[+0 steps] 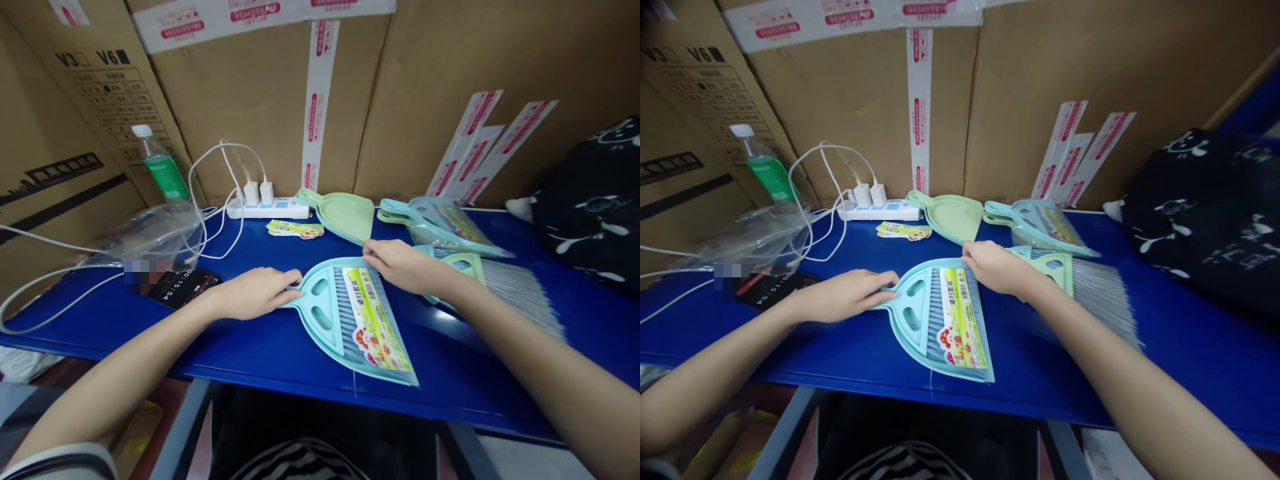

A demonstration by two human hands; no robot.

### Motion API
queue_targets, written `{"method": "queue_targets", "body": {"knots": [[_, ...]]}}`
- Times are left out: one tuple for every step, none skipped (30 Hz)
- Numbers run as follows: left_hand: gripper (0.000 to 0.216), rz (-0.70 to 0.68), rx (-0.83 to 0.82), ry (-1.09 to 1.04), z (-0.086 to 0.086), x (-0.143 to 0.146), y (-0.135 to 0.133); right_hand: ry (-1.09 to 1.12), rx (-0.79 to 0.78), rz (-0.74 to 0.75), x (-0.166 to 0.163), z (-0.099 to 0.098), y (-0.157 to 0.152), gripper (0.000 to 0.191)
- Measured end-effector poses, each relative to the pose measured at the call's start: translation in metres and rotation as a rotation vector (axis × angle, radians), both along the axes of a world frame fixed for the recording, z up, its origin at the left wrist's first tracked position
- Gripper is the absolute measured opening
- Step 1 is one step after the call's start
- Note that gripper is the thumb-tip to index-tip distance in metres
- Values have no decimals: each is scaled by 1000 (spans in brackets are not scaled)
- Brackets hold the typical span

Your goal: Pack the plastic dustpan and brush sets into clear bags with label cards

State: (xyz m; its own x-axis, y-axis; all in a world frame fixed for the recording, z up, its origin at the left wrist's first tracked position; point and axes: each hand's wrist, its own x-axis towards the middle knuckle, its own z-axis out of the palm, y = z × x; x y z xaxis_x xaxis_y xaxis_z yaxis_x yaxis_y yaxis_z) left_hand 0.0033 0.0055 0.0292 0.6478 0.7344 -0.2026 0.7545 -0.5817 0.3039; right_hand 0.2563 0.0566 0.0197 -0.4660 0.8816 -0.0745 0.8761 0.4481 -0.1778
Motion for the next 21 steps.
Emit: {"method": "queue_targets", "body": {"knots": [[23, 0, 0, 2, 0, 0, 0, 2, -6, 0, 0, 0, 0, 25], [23, 2, 1, 6, 0, 0, 0, 4, -12, 0, 0, 1, -1, 25], [23, 3, 1, 11, 1, 1, 0, 8, -18, 1, 0, 1, -1, 26], [23, 4, 1, 16, 1, 1, 0, 16, -27, 0, -1, 2, -2, 26], [23, 6, 1, 20, 1, 1, 0, 25, -38, -3, -2, 3, -3, 27], [23, 5, 1, 24, 1, 1, -1, 34, -50, -7, -2, 4, -3, 27], [22, 5, 2, 27, 1, 1, -1, 42, -62, -9, -3, 5, -4, 28], [22, 4, 5, 26, 1, 1, -1, 46, -71, -5, -3, 5, -4, 28], [22, 3, 8, 24, 1, 1, -1, 46, -73, 6, -3, 5, -4, 29], [22, 1, 8, 20, 1, 1, -1, 44, -66, 24, -3, 5, -4, 29], [22, 1, 8, 17, 1, 1, -1, 39, -54, 45, -3, 5, -4, 29], [22, 2, 7, 15, 1, 1, -1, 34, -40, 65, -2, 5, -4, 30], [22, 2, 5, 13, 1, 1, -1, 27, -30, 78, -2, 5, -3, 30], [22, 2, 2, 12, 1, 1, 0, 19, -26, 83, -2, 4, -3, 30], [22, 2, -1, 11, 1, 0, 0, 11, -26, 82, -2, 4, -3, 31], [22, 3, -3, 11, 2, 0, 0, 5, -30, 79, -2, 4, -3, 31], [22, 3, -5, 11, 2, 0, 0, 3, -33, 79, -2, 4, -3, 31], [22, 2, -5, 10, 2, 0, 0, 2, -34, 80, -2, 4, -3, 31], [22, 1, -2, 8, 1, 0, 0, 1, -32, 79, -3, 4, -4, 31], [23, -2, 3, 6, 1, 0, 0, 1, -30, 77, -3, 5, -4, 31], [23, -5, 6, 4, 1, 0, 0, 0, -30, 72, -3, 5, -4, 32]]}}
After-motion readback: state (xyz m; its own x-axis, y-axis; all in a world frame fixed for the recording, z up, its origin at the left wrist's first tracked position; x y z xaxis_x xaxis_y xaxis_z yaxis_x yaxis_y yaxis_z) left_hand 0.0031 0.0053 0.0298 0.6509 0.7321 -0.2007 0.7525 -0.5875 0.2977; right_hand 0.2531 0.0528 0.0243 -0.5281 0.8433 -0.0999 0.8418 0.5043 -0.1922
